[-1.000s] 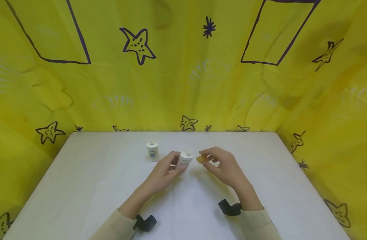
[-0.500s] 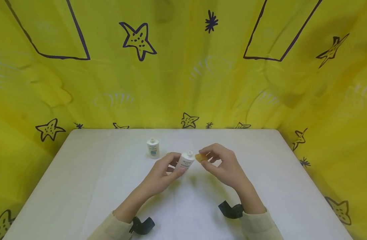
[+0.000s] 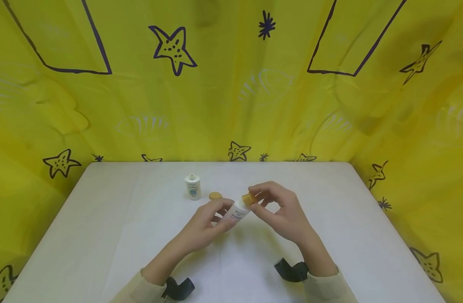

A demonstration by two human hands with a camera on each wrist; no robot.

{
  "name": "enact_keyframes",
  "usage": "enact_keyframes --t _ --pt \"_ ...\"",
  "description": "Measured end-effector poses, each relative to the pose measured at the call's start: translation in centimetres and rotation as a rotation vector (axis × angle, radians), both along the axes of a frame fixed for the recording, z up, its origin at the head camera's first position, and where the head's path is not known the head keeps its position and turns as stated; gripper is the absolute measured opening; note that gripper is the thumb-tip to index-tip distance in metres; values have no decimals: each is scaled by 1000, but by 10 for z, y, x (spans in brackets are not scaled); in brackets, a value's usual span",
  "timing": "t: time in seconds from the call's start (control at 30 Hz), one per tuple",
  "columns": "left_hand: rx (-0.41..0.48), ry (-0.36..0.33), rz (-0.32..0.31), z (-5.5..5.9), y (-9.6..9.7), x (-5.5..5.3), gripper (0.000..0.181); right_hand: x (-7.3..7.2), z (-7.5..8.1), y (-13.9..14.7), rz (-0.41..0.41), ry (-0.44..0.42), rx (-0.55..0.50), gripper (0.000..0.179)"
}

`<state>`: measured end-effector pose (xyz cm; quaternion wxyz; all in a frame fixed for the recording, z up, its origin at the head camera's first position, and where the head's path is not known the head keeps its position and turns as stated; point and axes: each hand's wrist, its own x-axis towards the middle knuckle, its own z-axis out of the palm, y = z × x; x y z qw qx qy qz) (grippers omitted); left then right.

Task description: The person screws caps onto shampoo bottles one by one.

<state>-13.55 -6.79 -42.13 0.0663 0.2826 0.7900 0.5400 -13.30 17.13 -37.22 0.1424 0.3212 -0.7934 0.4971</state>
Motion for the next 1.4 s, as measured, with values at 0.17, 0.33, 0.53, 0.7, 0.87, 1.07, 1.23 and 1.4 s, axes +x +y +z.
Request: enact_keyframes --t 0.17,0.33,0.53,0.7,0.87,1.07,1.23,1.4 --pt "-1 11 -8 2 0 4 33 1 1 -1 21 35 7 29" --pt "-1 28 -4 3 0 5 33 1 2 -1 19 31 35 28" --pt "0 36 -7 4 -1 5 34 1 3 0 27 56 67 30" --pt "2 35 4 7 -1 5 34 3 3 1 32 76 85 36" --pt "2 36 17 10 -1 6 34 3 4 0 26 70 93 34" --pt "-13 35 18 9 -3 5 35 3 4 0 22 76 117 34" --pt "-21 38 23 8 -5 3 35 3 5 1 23 78 141 38" --pt "-21 33 21 8 -5 3 36 3 5 0 10 70 158 36"
